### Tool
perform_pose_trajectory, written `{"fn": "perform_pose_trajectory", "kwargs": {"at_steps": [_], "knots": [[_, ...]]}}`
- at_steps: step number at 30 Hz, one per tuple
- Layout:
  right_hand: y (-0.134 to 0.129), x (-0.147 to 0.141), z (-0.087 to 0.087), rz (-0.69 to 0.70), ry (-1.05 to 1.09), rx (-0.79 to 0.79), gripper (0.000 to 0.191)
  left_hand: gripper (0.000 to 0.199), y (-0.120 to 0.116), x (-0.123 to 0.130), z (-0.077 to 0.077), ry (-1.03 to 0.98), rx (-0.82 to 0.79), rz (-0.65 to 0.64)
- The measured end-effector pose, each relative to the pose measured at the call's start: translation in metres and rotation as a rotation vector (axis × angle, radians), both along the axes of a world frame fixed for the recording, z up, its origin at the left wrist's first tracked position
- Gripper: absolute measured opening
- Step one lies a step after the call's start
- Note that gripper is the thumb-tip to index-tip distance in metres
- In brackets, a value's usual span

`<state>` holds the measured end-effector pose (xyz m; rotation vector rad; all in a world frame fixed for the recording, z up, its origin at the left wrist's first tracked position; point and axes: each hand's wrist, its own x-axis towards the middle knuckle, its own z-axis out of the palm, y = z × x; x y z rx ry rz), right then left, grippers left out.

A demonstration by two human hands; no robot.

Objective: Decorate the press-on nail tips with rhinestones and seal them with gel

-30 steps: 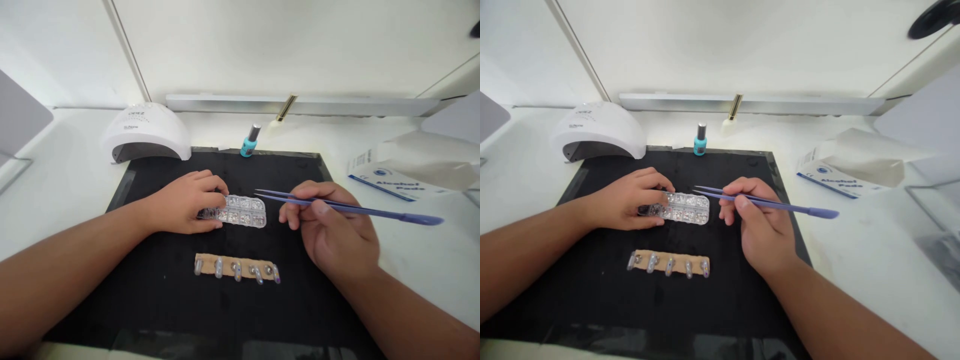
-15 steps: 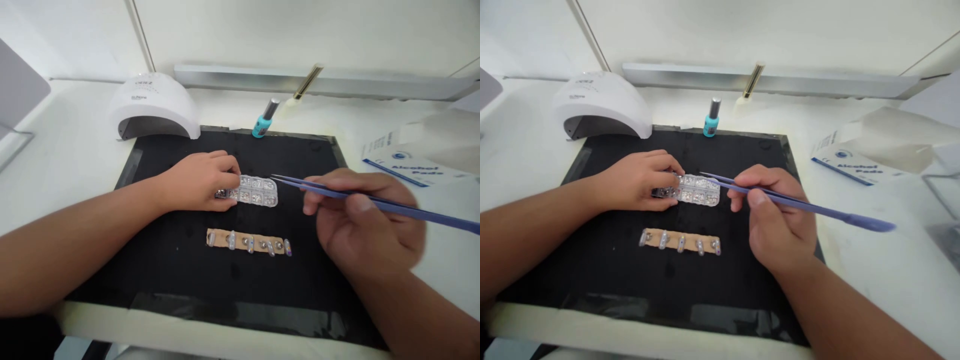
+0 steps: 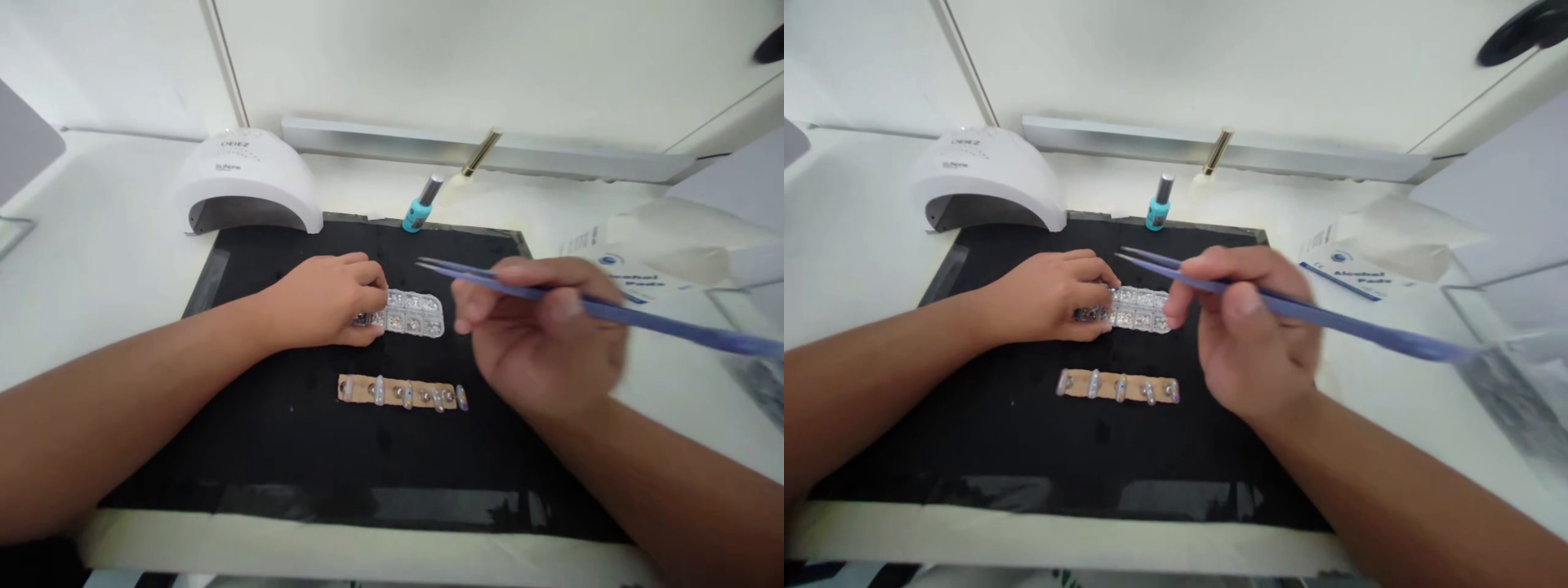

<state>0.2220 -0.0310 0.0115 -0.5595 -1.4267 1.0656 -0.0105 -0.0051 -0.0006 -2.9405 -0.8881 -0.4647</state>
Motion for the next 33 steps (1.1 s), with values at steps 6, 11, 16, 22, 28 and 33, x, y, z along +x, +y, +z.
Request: {"fn": "perform_pose_trajectory", "kwargs": {"at_steps": [6, 11, 16, 22, 28, 33], "knots": [[0.008, -0.016, -0.027, 0.130, 0.082, -0.215, 0.020, 0.024, -0.004, 0.000, -0.002, 0.036, 0.027, -0.001], [0.008, -0.015, -0.023, 0.145, 0.111, -0.350, 0.018, 0.025, -0.007, -0.001, 0.001, 0.059, 0.047, -0.024], [0.009, -0.017, -0.019, 0.126, 0.153, -0.410, 0.019, 0.025, -0.010, 0.000, 0.007, 0.051, 0.057, -0.033], [0.011, -0.019, -0.018, 0.127, 0.202, -0.449, 0.018, 0.027, -0.012, 0.000, 0.011, 0.016, 0.074, -0.027], [0.011, -0.020, -0.014, 0.138, 0.229, -0.472, 0.020, 0.024, -0.005, -0.002, 0.009, -0.158, -0.122, -0.036], [0.012, -0.016, -0.013, 0.155, 0.234, -0.502, 0.019, 0.017, 0.001, -0.001, 0.005, -0.392, -0.366, -0.040]]}}
